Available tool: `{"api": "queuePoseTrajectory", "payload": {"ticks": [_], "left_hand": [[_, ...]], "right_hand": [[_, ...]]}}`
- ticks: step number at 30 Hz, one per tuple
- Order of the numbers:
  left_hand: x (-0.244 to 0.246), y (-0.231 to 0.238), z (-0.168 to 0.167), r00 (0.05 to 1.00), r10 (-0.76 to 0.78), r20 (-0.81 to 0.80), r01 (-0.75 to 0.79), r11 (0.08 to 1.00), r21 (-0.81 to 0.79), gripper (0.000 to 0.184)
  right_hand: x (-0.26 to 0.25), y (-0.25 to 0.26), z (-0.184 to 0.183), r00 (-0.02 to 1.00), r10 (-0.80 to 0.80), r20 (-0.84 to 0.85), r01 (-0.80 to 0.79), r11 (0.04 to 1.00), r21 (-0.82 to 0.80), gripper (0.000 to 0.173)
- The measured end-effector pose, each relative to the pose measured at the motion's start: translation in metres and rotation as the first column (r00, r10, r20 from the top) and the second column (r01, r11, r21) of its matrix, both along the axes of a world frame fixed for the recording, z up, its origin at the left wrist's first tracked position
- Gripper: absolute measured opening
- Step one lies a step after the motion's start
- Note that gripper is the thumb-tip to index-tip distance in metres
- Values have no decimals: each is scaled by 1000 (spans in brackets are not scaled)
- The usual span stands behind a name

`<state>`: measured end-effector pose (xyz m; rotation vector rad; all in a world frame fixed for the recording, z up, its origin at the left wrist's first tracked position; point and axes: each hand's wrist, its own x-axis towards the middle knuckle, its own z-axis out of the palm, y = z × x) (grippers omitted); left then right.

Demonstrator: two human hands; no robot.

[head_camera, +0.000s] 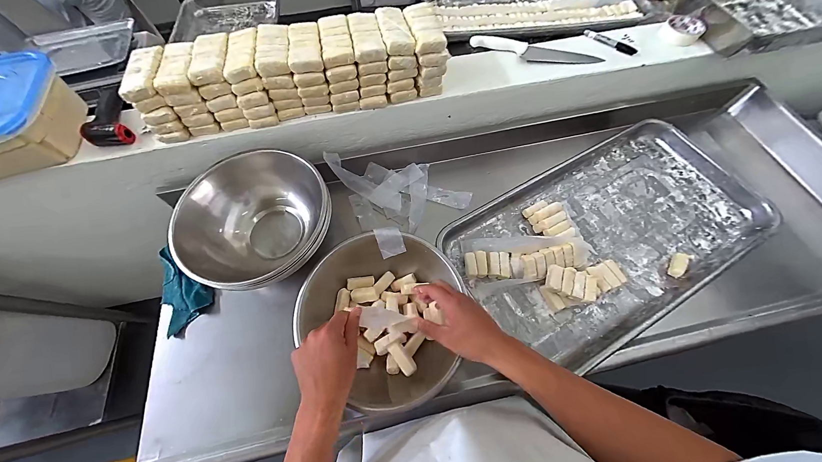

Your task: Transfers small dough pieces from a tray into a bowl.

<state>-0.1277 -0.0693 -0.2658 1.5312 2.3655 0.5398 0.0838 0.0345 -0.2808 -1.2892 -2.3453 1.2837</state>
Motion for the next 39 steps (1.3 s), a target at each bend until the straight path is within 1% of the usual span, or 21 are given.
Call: {"api": "queuePoseTrajectory", "payload": {"ticks": [4,6,8,10,14,17,18,20,22,23,25,27,28,29,30,31,32,33,34,36,39], "left_hand": [[-5,1,-2,960,-54,276,-9,975,221,38],[-2,6,14,905,-115,409,-36,939,343,34],[2,18,37,851,-208,483,-43,888,458,33],[3,35,62,821,-281,496,-50,831,554,31],[-1,86,95,806,-305,508,-111,764,635,26],[-9,155,88,876,-194,441,-82,842,533,33],[-12,181,78,901,-144,408,-51,901,431,36],[-18,226,47,897,-21,442,-35,992,118,53],[-20,254,16,843,155,514,-78,983,-168,78],[-21,260,9,821,215,529,-98,965,-242,86],[-18,260,10,838,213,503,-93,963,-252,92],[-10,249,18,882,77,464,-9,989,-148,89],[-5,242,25,846,19,533,31,996,-86,84],[-1,232,33,746,-3,665,34,999,-34,77],[2,223,43,578,-15,816,-8,1000,24,74],[2,215,54,370,-45,928,-84,993,82,81],[1,208,66,168,-97,981,-162,979,124,92],[-2,203,78,18,-163,986,-237,958,163,101],[-5,196,86,-87,-233,969,-290,936,199,106],[-7,181,94,-200,-322,925,-352,905,239,110],[-10,163,95,-260,-389,884,-378,883,278,111]], "right_hand": [[50,63,-23,979,-164,124,142,976,167,37],[76,104,-54,951,-185,249,153,978,142,49],[94,129,-90,922,-112,372,68,989,127,69],[99,131,-112,895,-41,444,-44,983,180,80],[87,110,-105,877,-22,481,-108,964,242,75],[88,102,-104,847,17,531,-168,957,237,73],[89,102,-104,836,32,548,-181,958,220,74],[88,105,-104,841,45,539,-160,973,168,73],[87,110,-104,854,52,518,-145,980,139,71],[88,114,-105,860,57,508,-141,982,129,69],[92,121,-104,883,58,467,-114,989,94,67],[103,126,-98,940,-1,342,-14,999,41,66],[110,128,-91,974,-67,218,69,998,-1,66],[116,128,-84,985,-151,78,157,985,-77,64],[120,128,-76,969,-243,-53,231,957,-174,62],[122,125,-67,922,-348,-172,292,913,-285,59],[124,121,-56,848,-459,-264,335,851,-405,52],[124,119,-46,762,-555,-334,360,792,-494,44],[124,118,-35,676,-625,-390,373,747,-550,38],[123,113,-12,560,-680,-474,365,716,-596,30],[108,104,26,539,-625,-565,325,773,-545,30]]}}
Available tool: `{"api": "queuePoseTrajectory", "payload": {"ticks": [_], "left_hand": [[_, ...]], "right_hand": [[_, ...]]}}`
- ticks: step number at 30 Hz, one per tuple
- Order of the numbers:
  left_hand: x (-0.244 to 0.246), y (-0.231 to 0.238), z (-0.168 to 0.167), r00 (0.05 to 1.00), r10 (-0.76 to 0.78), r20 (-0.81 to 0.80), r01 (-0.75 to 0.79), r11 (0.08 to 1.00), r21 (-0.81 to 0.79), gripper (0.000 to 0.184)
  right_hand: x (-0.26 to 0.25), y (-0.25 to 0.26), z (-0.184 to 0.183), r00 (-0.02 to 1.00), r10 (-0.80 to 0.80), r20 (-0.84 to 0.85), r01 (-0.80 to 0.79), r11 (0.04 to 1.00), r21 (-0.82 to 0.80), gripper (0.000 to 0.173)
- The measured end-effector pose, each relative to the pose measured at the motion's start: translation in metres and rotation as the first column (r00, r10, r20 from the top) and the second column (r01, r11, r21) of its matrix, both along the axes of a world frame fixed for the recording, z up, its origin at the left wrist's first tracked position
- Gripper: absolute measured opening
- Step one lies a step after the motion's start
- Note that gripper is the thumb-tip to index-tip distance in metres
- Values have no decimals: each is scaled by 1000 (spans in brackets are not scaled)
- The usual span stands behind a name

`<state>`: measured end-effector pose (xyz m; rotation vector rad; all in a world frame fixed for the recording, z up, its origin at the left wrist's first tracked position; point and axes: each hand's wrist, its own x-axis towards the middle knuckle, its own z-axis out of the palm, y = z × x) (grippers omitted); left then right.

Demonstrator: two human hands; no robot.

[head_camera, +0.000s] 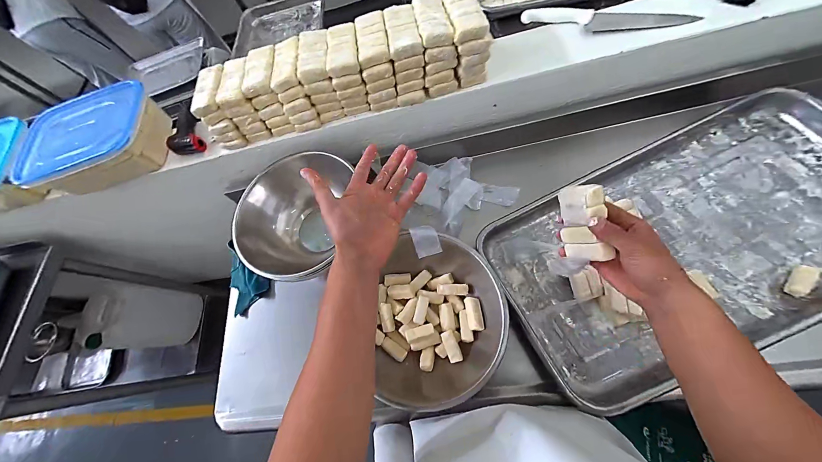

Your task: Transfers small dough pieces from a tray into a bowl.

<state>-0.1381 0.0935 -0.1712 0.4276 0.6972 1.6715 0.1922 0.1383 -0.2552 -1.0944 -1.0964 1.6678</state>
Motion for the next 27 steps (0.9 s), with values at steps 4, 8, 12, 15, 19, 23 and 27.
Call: {"api": "queuePoseTrajectory", "payload": {"ticks": [4,8,12,15,19,23,27], "left_hand": [[-1,-19,2,999,9,-45,-10,1000,-11,109],[13,-61,-14,830,-216,-514,103,966,-239,67],[35,-105,-39,772,-322,-548,110,917,-384,40],[30,-131,-59,803,-190,-564,-27,935,-353,36],[23,-163,-87,795,-107,-596,-131,931,-341,35],[18,-180,-97,821,-33,-569,-205,914,-349,35],[19,-181,-96,823,-32,-567,-205,914,-349,40]], "right_hand": [[-37,-22,34,988,136,73,-145,980,138,46],[-83,-43,51,853,154,498,-400,807,435,66],[-118,-59,62,730,250,636,-627,614,479,78],[-125,-37,64,958,286,9,-266,877,400,42],[-109,19,80,804,-196,-561,134,980,-150,67],[-101,43,97,639,-343,-689,253,939,-232,72],[-106,42,114,596,-364,-716,288,929,-233,72]]}}
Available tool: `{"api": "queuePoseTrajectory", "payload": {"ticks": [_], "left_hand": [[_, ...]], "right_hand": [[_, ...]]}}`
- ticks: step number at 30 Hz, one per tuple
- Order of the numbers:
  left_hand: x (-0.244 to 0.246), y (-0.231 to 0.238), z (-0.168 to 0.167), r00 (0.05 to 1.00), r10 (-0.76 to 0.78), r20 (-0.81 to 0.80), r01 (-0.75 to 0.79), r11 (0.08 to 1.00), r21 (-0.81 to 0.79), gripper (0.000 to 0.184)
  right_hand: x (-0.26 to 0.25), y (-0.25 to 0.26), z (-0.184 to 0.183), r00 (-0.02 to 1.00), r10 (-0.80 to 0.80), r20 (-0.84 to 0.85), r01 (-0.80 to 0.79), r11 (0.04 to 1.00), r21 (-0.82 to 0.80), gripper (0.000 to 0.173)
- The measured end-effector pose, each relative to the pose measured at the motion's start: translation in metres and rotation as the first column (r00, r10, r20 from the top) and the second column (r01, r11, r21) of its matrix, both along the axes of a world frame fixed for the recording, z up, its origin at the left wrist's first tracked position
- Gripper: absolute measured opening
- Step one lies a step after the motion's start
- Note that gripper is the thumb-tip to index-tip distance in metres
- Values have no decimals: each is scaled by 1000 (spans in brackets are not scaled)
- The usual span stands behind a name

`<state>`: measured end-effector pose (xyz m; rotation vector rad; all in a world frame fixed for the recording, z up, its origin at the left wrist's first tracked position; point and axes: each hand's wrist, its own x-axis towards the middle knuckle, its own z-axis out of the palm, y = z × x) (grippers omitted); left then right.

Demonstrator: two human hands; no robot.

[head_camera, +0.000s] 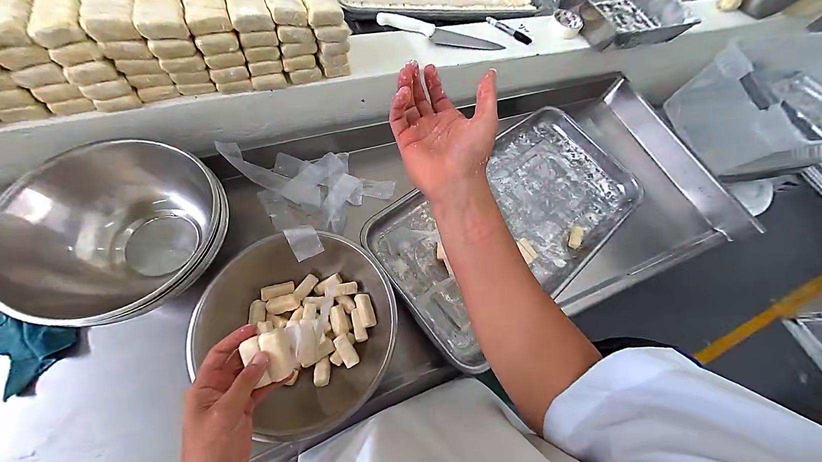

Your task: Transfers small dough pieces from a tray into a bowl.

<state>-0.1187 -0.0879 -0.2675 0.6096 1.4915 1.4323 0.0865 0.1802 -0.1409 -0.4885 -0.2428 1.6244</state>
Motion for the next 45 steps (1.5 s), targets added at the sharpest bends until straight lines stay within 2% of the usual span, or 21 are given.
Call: {"api": "queuePoseTrajectory", "payload": {"ticks": [4,12,14,15,17,19,20,22,23,25,27,31,34,36,38,39,41,43,45], "left_hand": [[2,6,3,1000,-22,0,22,1000,-14,45],[8,11,8,1000,-20,-17,20,1000,-1,34],[10,13,9,1000,-9,-5,9,1000,13,32],[11,13,10,1000,0,3,0,1000,26,32],[9,14,12,1000,15,24,-17,998,60,32],[8,17,18,999,29,25,-31,995,90,34],[8,19,20,999,30,15,-31,994,107,34],[11,21,23,1000,15,-16,-13,992,129,32],[13,23,24,999,0,-38,5,991,133,32],[17,27,23,998,-25,-59,33,990,140,32],[19,32,21,997,-37,-66,46,989,139,33],[20,38,24,977,-120,-178,132,990,56,35],[21,41,24,943,-104,-316,125,991,48,28],[20,43,22,944,-47,-327,66,997,49,27],[15,48,21,984,38,-176,-33,999,34,27],[12,51,25,997,75,-27,-75,997,7,26],[6,54,30,958,136,251,-131,991,-36,25],[-1,59,35,909,178,378,-173,984,-48,31],[-5,65,44,873,227,432,-228,972,-50,33]], "right_hand": [[-8,-7,5,1000,24,0,-24,1000,16,72],[-9,-8,5,999,49,1,-49,999,13,70],[-9,-10,1,992,72,106,-77,996,39,68],[-10,-15,-4,971,93,221,-111,991,73,64],[-15,-36,-24,832,128,540,-266,946,186,48],[-19,-70,-51,593,137,793,-515,822,242,32],[-21,-87,-65,466,164,869,-641,740,204,30],[-23,-118,-85,227,222,948,-816,574,61,39],[-24,-129,-92,171,227,959,-843,537,23,42],[-30,-141,-103,172,239,956,-835,549,13,42],[-36,-141,-109,203,242,949,-795,606,15,39],[-39,-140,-110,210,234,949,-754,657,5,38],[-40,-141,-112,206,132,970,-714,697,57,34],[-40,-145,-111,188,66,980,-699,710,87,33],[-41,-148,-108,225,72,972,-684,722,105,35],[-40,-150,-106,265,100,959,-673,731,110,37],[-39,-151,-102,356,182,917,-646,757,101,38],[-36,-147,-97,455,305,837,-620,783,52,36],[-34,-141,-93,503,415,758,-617,787,-21,33]]}}
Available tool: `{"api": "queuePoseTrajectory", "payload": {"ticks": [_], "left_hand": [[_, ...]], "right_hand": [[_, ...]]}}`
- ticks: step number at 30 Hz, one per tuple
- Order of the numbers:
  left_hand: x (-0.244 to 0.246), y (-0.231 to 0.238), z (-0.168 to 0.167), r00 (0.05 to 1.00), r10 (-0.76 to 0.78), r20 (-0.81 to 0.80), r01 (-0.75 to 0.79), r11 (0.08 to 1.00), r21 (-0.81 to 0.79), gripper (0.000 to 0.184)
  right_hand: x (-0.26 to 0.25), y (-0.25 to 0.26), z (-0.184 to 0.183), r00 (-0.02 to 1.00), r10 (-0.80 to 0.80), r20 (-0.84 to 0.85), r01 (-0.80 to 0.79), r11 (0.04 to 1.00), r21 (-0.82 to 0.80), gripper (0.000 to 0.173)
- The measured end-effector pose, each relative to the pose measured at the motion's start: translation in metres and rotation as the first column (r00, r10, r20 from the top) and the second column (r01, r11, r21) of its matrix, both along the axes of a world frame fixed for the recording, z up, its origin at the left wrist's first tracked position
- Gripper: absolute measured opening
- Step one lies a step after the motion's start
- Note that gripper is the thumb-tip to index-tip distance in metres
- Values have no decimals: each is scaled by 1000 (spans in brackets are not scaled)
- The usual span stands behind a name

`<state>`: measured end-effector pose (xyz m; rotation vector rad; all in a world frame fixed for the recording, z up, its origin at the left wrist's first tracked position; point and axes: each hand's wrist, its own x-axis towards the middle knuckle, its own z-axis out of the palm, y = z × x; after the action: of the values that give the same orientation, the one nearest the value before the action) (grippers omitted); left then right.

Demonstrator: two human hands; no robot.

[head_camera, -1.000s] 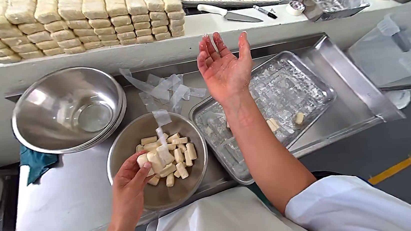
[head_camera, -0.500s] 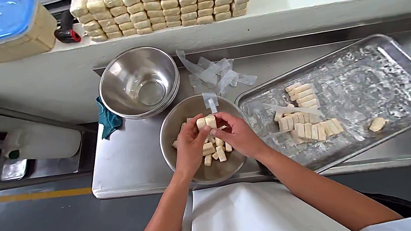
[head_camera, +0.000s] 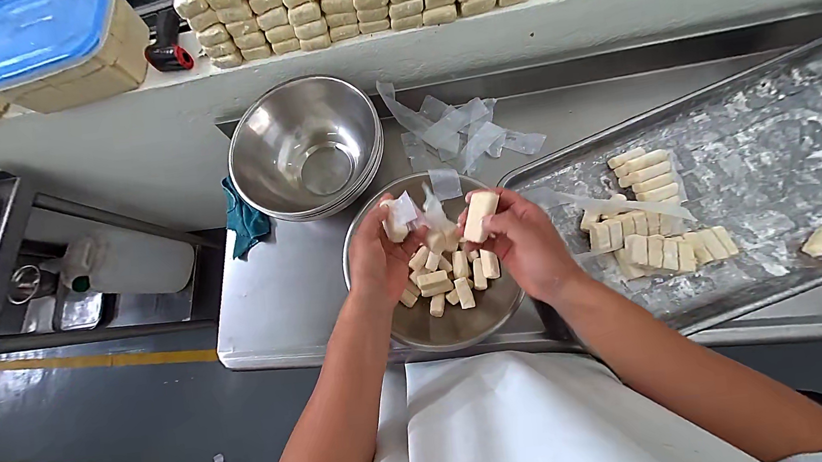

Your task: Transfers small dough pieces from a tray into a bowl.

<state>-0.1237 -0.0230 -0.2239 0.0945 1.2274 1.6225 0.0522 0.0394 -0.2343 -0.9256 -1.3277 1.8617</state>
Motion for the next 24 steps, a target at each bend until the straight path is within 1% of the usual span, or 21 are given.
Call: {"api": "queuePoseTrajectory", "payload": {"ticks": [1,4,7,8,10,11,12,13,14,15,16,17,18,19,20,22,24], "left_hand": [[-1,2,4,999,31,27,-31,999,6,32],[-4,8,9,991,90,94,-94,995,40,32],[-5,11,10,989,115,95,-121,991,59,27],[-5,11,10,990,112,88,-117,991,61,25],[-6,10,10,994,95,63,-99,993,64,24],[-5,10,10,997,70,45,-73,995,68,27],[-4,9,11,999,39,27,-41,997,70,30],[-1,9,12,1000,5,10,-5,997,71,32],[2,9,13,999,-36,-3,37,997,73,33],[6,9,14,996,-84,-14,85,994,73,33],[10,8,14,991,-134,-24,135,988,73,32],[13,9,14,983,-179,-41,181,981,68,31],[15,9,13,974,-213,-73,217,975,54,30],[14,9,11,965,-233,-124,238,971,28,29],[11,8,8,951,-235,-201,240,971,2,31],[1,3,-2,892,-188,-410,189,981,-39,37],[-11,-3,-14,816,-117,-565,115,993,-39,39]], "right_hand": [[1,2,1,1000,0,3,0,1000,-21,33],[2,6,2,1000,2,20,-2,1000,-1,36],[7,7,-1,998,15,57,-17,999,36,38],[9,7,-5,993,25,114,-35,995,93,40],[14,10,-16,946,62,319,-147,956,252,46],[15,12,-21,906,95,413,-233,925,299,49],[15,13,-25,879,131,459,-293,907,303,53],[12,12,-28,881,166,443,-302,918,257,57],[8,9,-29,910,195,366,-268,950,160,57],[3,6,-27,947,212,242,-221,975,12,52],[-1,4,-24,973,205,104,-189,971,-144,45],[-4,4,-22,985,171,-10,-167,952,-256,39],[-6,3,-20,991,117,-67,-132,943,-305,35],[-7,4,-18,995,58,-76,-78,950,-304,27],[-7,5,-18,998,16,-63,-32,964,-264,23],[-4,8,-20,999,-26,-22,22,988,-152,23],[1,12,-21,998,-62,-8,60,992,-106,24]]}}
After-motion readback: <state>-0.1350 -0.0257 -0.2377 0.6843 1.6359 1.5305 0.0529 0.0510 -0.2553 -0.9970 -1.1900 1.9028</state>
